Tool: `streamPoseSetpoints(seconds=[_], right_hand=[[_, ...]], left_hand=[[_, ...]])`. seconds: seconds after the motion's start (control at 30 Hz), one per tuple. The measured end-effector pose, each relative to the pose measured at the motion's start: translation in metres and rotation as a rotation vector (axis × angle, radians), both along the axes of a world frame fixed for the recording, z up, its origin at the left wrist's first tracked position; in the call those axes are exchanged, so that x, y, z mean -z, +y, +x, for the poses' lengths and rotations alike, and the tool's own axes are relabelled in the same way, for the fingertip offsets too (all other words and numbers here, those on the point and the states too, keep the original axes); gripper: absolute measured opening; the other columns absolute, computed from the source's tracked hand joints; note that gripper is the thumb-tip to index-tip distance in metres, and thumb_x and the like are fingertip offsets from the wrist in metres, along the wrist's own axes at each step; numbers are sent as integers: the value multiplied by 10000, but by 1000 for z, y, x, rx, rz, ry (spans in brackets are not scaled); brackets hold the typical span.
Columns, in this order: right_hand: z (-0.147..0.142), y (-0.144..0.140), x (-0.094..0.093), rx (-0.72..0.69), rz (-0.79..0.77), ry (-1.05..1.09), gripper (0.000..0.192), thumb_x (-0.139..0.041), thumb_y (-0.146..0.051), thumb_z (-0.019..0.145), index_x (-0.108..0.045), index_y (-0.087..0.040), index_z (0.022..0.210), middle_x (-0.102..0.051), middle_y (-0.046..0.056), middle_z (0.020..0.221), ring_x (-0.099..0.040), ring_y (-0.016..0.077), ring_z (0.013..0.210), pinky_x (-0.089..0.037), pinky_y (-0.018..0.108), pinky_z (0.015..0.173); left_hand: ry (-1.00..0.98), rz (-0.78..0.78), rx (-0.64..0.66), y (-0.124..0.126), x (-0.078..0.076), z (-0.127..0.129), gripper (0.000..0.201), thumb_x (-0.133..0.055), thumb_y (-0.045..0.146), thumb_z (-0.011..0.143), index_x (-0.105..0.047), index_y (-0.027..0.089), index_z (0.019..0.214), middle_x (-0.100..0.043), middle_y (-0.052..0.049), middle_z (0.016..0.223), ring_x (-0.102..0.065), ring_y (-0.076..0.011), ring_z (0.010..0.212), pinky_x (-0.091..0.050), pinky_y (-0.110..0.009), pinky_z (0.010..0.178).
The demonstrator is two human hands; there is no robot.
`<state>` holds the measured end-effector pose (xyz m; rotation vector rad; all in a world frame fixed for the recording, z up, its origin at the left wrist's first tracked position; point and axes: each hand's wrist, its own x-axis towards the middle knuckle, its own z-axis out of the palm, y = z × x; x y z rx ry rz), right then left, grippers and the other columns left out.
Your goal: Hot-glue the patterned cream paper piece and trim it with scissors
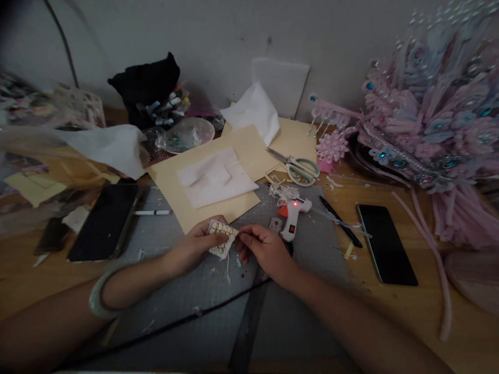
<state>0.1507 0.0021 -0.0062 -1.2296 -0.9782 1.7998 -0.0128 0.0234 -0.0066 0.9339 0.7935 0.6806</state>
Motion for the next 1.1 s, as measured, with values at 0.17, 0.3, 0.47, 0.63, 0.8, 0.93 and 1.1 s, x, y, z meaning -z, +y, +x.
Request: streamPoseSetpoints(seconds=[0.17, 0.3, 0.47, 0.63, 0.8, 0.93, 1.1], right_hand=[[1, -1, 0, -13, 4, 33, 240, -632, -383, 682, -594, -162, 771, -586, -37, 563, -526, 63, 447, -428, 182, 431], [2, -2, 1, -2, -6, 73, 238, -648, -383, 671, -599, -166, 754, -585, -40, 556, -530, 65, 447, -430, 182, 429], [2, -3, 1, -5, -4, 68, 239, -654, -380, 666, -605, -167, 765, -584, -38, 560, -532, 66, 451, -431, 183, 433], [2, -3, -1, -41, 33, 14, 200, -613, -352, 712, -599, -166, 784, -574, -40, 580, -524, 56, 469, -424, 174, 449], [3, -2, -4, -82, 63, -117, 155, -590, -310, 721, -553, -160, 715, -530, -55, 544, -459, 36, 422, -360, 156, 405], [3, -2, -8, -49, 56, -175, 174, -582, -294, 704, -486, -171, 628, -440, -84, 468, -380, 28, 370, -281, 147, 349], [2, -2, -10, -9, 71, -180, 188, -582, -307, 696, -473, -176, 618, -429, -88, 458, -371, 33, 365, -280, 154, 349]], left_hand=[[28, 0, 31, -1, -1, -1, 180, -603, 263, 692, -462, 152, 706, -553, 13, 627, -500, -100, 574, -350, -227, 564], [9, -7, 26, -1, 0, 0, 180, -605, 254, 688, -454, 156, 699, -548, 19, 616, -505, -102, 573, -346, -228, 562], [17, -9, 33, -1, -3, 0, 174, -598, 253, 693, -456, 153, 704, -545, 19, 612, -496, -93, 558, -343, -217, 538], [64, 23, 32, -1, -6, 0, 197, -595, 275, 692, -438, 156, 700, -499, 36, 589, -443, -73, 532, -318, -198, 505], [209, 140, 81, -3, -9, 0, 210, -579, 300, 700, -425, 161, 668, -416, 56, 569, -368, -62, 522, -278, -190, 483], [278, 221, 130, -4, -8, 0, 191, -540, 318, 736, -439, 162, 693, -415, 48, 608, -384, -74, 566, -299, -197, 510], [283, 242, 171, -5, -6, 2, 195, -561, 321, 727, -447, 162, 728, -437, 43, 627, -391, -75, 573, -313, -199, 515]])
